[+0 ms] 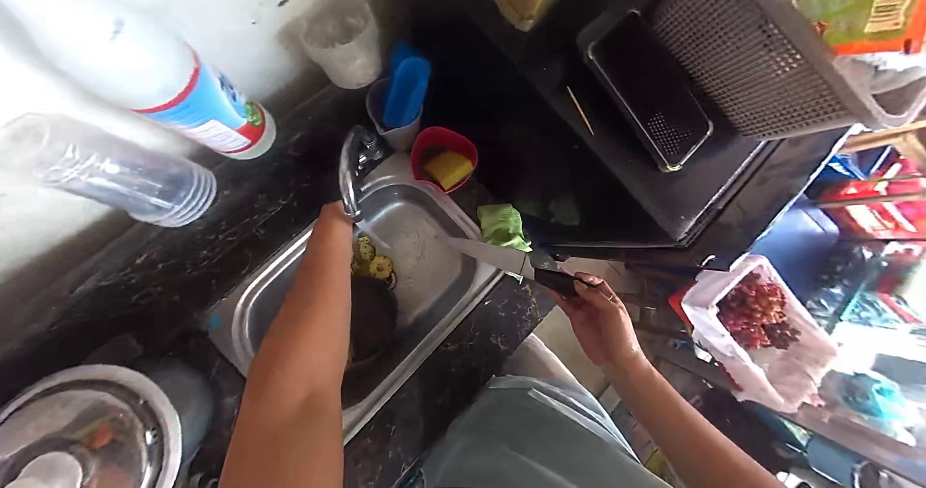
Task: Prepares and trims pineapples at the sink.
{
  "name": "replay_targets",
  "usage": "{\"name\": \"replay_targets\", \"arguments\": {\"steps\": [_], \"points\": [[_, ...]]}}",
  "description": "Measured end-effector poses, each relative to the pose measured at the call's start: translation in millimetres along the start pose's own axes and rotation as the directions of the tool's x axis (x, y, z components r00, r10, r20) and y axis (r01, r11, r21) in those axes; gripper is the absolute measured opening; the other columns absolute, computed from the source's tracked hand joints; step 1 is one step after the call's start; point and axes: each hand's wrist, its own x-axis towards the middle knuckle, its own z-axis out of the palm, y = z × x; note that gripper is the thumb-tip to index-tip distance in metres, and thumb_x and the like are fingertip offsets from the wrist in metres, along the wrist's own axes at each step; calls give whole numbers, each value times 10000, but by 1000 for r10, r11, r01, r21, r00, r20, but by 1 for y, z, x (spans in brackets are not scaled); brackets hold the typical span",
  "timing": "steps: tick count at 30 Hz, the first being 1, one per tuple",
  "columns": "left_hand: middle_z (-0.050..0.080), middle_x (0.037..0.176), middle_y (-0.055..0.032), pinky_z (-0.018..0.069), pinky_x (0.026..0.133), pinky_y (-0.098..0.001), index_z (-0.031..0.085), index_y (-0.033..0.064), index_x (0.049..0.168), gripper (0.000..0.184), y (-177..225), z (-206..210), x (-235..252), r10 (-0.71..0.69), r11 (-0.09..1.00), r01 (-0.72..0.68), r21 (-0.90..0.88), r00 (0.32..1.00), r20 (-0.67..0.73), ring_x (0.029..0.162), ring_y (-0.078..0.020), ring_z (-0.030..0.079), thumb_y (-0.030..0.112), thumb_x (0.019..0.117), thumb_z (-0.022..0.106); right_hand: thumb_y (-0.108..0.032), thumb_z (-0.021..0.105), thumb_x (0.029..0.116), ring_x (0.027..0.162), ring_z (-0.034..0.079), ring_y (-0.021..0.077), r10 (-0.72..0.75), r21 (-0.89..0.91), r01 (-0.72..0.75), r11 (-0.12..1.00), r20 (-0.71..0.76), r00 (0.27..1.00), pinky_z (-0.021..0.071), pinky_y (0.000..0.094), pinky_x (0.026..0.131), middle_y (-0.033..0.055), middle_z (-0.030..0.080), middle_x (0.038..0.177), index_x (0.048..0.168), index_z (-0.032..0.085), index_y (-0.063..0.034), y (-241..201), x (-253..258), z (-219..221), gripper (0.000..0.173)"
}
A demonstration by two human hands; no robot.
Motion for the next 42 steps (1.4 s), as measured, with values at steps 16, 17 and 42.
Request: {"name": "replay_targets", "arguments": {"steps": [16,17,42], "points": [[603,1276,-220,495,996,-448,517,-44,1374,407,-6,69,-94,-15,862,-189,-471,918,-396,1099,-266,611,140,1019,594,-41,739,862,1051,699,240,480,-89,-522,849,542,690,586,366,916,174,687,1233,1376,601,-68,-16,-8,-78,533],[675,1188,-210,548,976,-441,622,-55,1255,366,-19,111,-102,222,893,-371,-253,855,-469,1073,-261,672,164,963,648,-34,742,853,1041,701,243,487,-105,-518,849,538,688,589,374,909,175,689,1221,1381,595,-69,-17,-6,-81,549],[584,1411,-208,401,1123,-555,650,75,1340,547,-71,199,-141,351,932,-341,118,781,-516,1331,-375,530,436,931,625,-447,736,889,1086,689,313,20,-929,370,11,370,929,558,530,926,135,702,1208,1287,651,-108,25,84,-16,530]]}}
